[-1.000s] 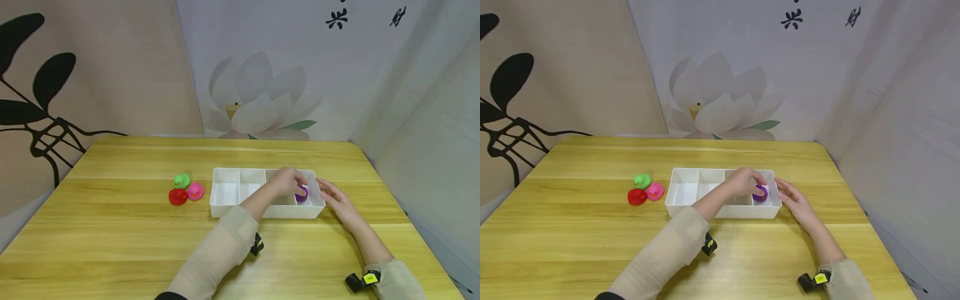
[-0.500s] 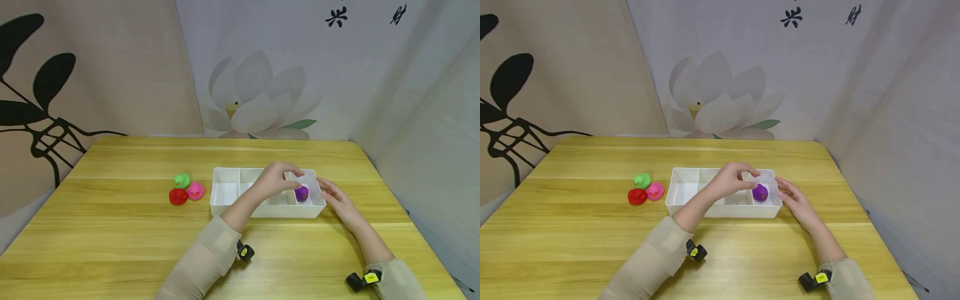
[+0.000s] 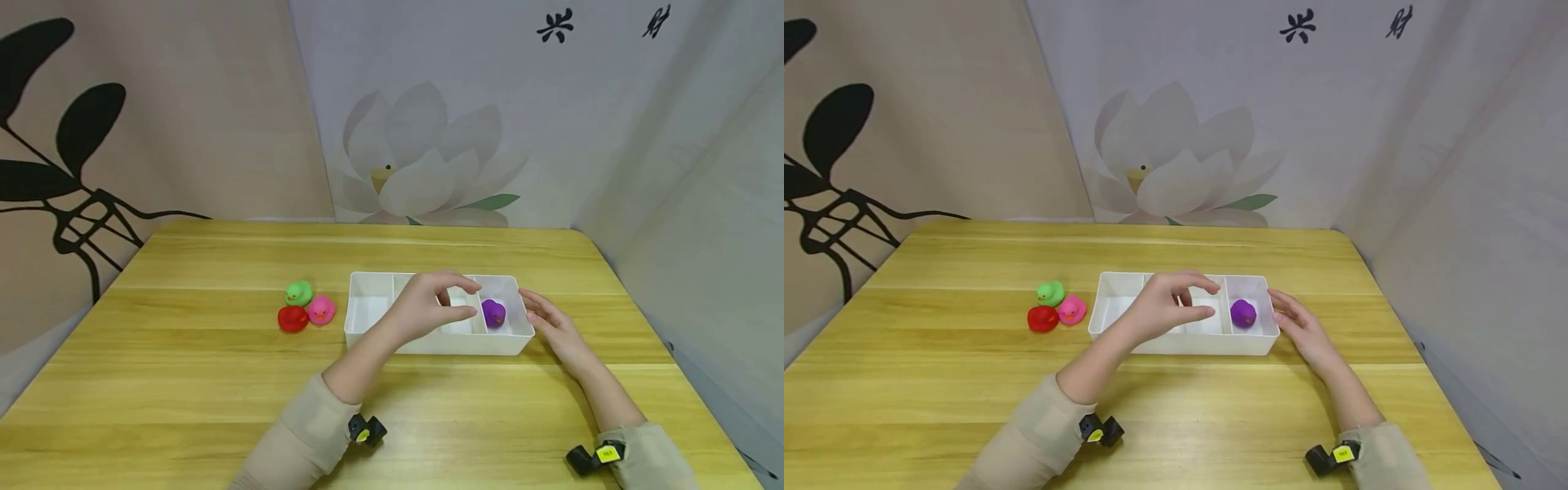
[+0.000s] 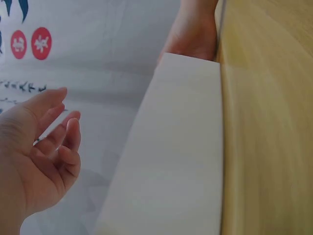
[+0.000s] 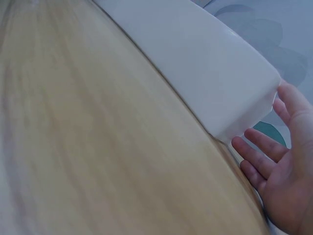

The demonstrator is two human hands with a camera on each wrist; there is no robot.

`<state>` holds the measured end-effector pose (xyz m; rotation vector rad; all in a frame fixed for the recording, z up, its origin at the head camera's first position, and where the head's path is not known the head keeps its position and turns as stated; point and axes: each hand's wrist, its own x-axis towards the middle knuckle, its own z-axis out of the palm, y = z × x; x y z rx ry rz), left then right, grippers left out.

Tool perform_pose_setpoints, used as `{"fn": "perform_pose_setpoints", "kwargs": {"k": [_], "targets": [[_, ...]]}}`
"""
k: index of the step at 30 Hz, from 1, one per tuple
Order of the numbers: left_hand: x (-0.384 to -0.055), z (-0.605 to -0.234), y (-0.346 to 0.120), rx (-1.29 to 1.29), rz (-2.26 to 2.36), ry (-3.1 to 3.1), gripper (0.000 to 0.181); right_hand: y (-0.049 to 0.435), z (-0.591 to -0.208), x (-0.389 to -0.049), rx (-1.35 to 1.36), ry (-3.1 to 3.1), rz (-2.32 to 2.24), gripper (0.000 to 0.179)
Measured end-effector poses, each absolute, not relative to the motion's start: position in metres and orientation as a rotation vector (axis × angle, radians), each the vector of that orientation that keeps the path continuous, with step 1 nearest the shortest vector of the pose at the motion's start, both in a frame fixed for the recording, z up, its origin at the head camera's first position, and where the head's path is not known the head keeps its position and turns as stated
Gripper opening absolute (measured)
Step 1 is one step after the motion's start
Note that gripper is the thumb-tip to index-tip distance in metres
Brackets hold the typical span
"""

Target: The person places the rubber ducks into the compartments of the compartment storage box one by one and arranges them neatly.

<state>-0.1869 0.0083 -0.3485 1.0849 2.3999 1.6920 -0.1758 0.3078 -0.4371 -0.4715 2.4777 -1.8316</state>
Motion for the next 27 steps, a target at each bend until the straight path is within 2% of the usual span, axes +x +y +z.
{"fn": "perform_pose_setpoints", "kwargs": {"k": [18,27], "targets": [[-0.167,-0.339,-0.062,0.875,1.809,2.439,0.025,0.31,-0.438,-0.176,-0.474,2.462,-1.839,0.045],[-0.164,-0.345,-0.106,0.679,1.795,2.489,0.025,0.312,-0.439,-0.178,-0.445,2.453,-1.82,0.046]]}}
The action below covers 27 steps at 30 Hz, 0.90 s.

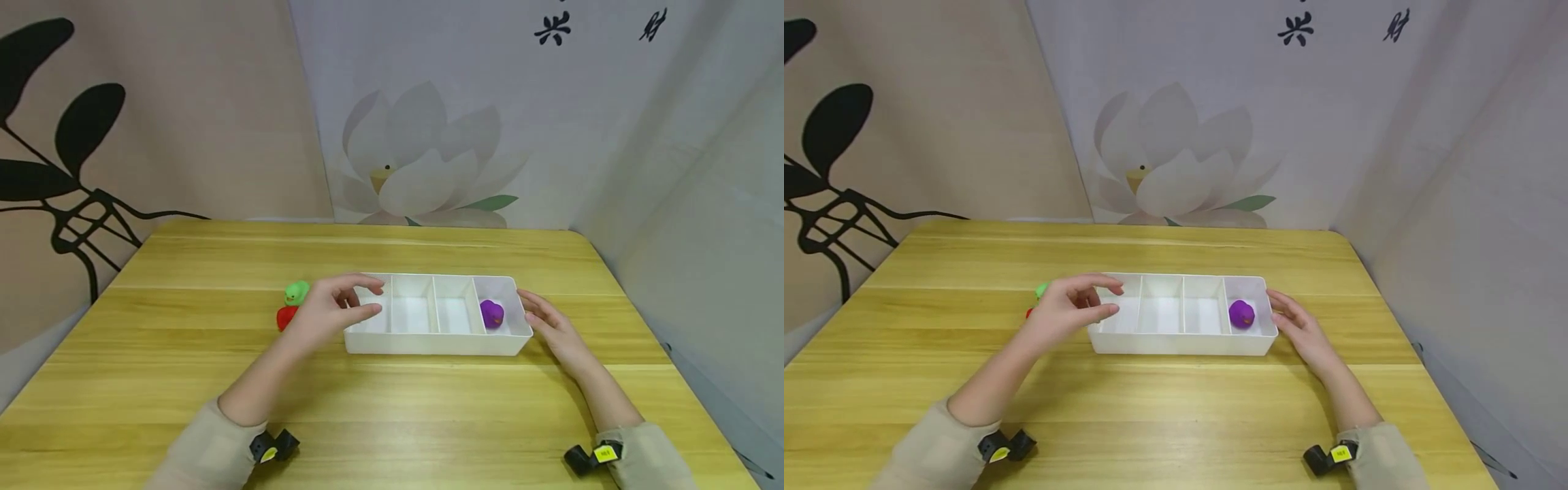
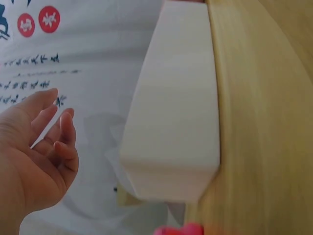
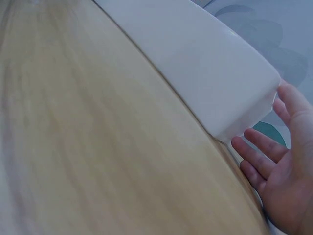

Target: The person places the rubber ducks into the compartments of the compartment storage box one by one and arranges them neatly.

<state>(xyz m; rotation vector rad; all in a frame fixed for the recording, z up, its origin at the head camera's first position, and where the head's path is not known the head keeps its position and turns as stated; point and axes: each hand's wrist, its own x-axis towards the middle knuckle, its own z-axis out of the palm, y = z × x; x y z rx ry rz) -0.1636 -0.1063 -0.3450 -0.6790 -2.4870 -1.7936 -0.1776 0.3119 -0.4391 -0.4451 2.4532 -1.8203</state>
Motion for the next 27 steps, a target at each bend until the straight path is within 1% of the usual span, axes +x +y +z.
{"fn": "perform_pose_setpoints", "kwargs": {"k": [4,11,18,27], "targets": [[-0.162,-0.349,-0.125,-0.605,-1.76,-2.517,0.025,0.313,-0.44,-0.178,-0.465,2.444,-1.831,0.046],[-0.164,-0.354,-0.16,-0.535,-1.732,-2.531,0.029,0.312,-0.44,-0.178,-0.479,2.45,-1.832,0.046],[-0.17,-0.36,-0.192,-0.477,-1.554,-2.638,0.031,0.312,-0.439,-0.178,-0.437,2.458,-1.819,0.046],[-0.182,-0.373,-0.22,-0.52,-1.471,-2.667,0.033,0.311,-0.438,-0.176,-0.452,2.456,-1.823,0.046]]}}
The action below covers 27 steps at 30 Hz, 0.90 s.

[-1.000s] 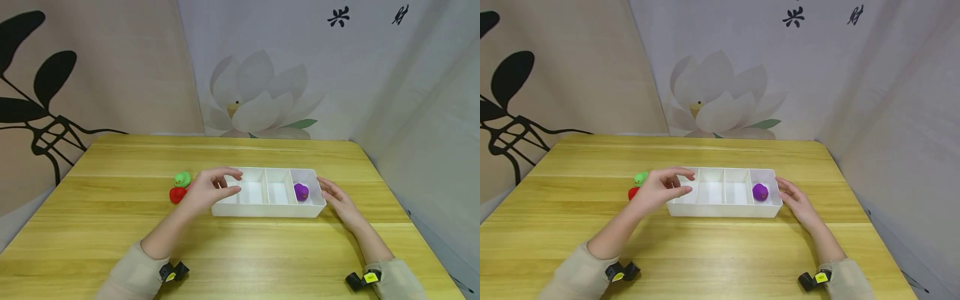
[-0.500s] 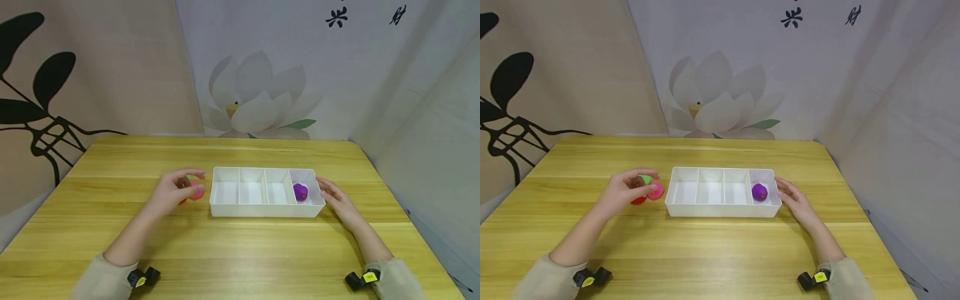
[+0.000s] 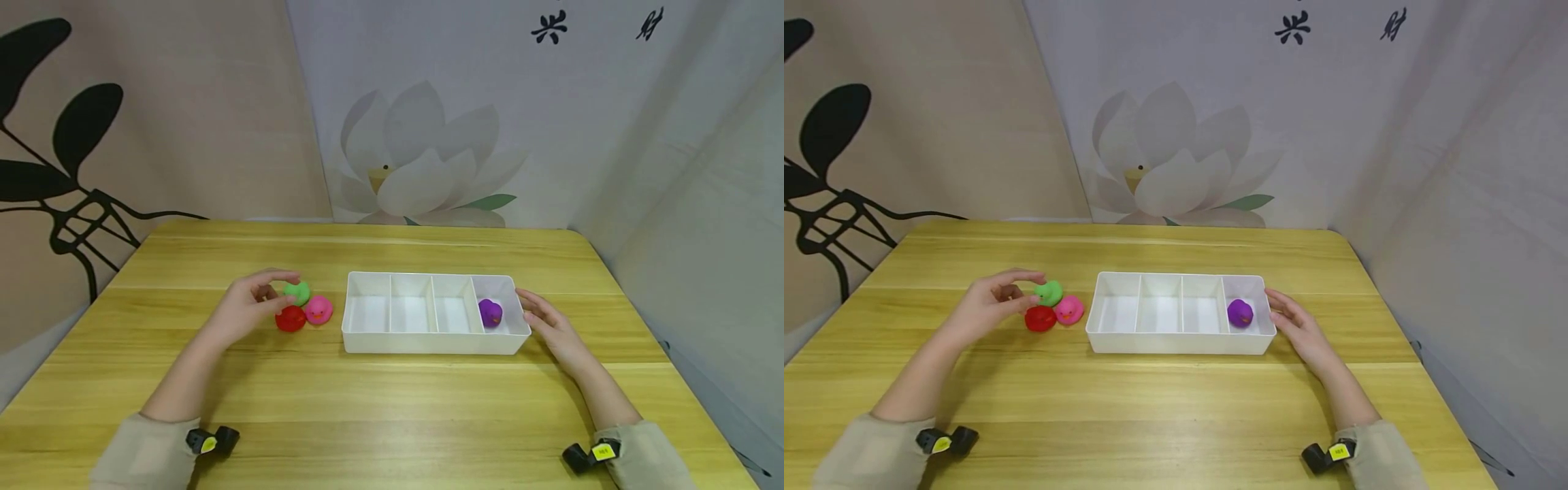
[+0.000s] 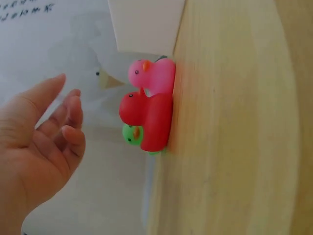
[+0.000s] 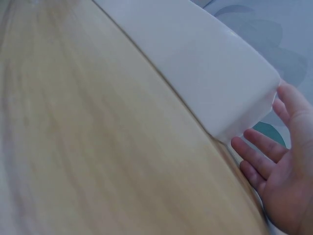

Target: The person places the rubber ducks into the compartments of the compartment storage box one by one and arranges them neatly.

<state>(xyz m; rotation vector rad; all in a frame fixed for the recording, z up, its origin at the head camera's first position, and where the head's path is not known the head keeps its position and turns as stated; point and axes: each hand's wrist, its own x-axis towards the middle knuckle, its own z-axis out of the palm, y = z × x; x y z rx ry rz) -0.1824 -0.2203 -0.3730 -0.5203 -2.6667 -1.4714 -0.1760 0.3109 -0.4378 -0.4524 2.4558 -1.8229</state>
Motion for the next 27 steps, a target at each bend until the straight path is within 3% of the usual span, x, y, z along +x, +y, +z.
{"fn": "perform_pose_setpoints", "kwargs": {"k": [27], "targets": [[-0.213,-0.42,-0.245,-0.372,-1.675,-2.779,0.045,0.311,-0.436,-0.175,-0.452,2.454,-1.814,0.047]]}}
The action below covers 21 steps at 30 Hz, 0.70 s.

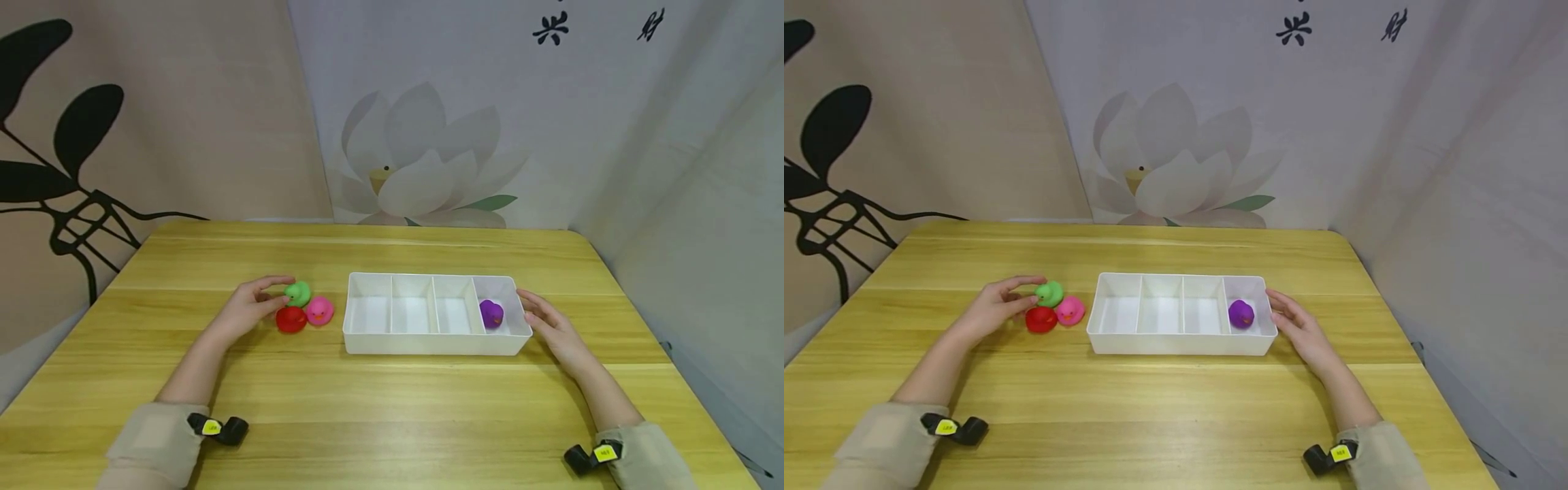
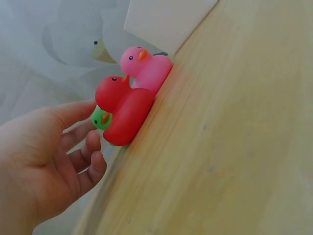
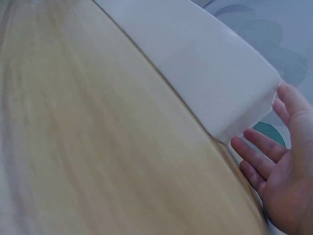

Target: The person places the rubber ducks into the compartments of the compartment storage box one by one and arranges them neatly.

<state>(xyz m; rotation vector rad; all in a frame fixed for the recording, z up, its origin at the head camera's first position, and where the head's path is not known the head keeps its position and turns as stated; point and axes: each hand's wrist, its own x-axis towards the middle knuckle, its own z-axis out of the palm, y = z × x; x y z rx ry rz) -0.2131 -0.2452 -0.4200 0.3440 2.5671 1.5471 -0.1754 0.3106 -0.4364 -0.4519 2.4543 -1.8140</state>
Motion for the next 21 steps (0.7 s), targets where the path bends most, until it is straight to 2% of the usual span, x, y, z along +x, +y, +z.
{"fn": "perform_pose_setpoints", "kwargs": {"k": [21], "targets": [[-0.2232,-0.4251,-0.2426,0.28,1.542,2.614,0.04,0.3113,-0.4382,-0.1771,-0.472,2.467,-1.822,0.046]]}}
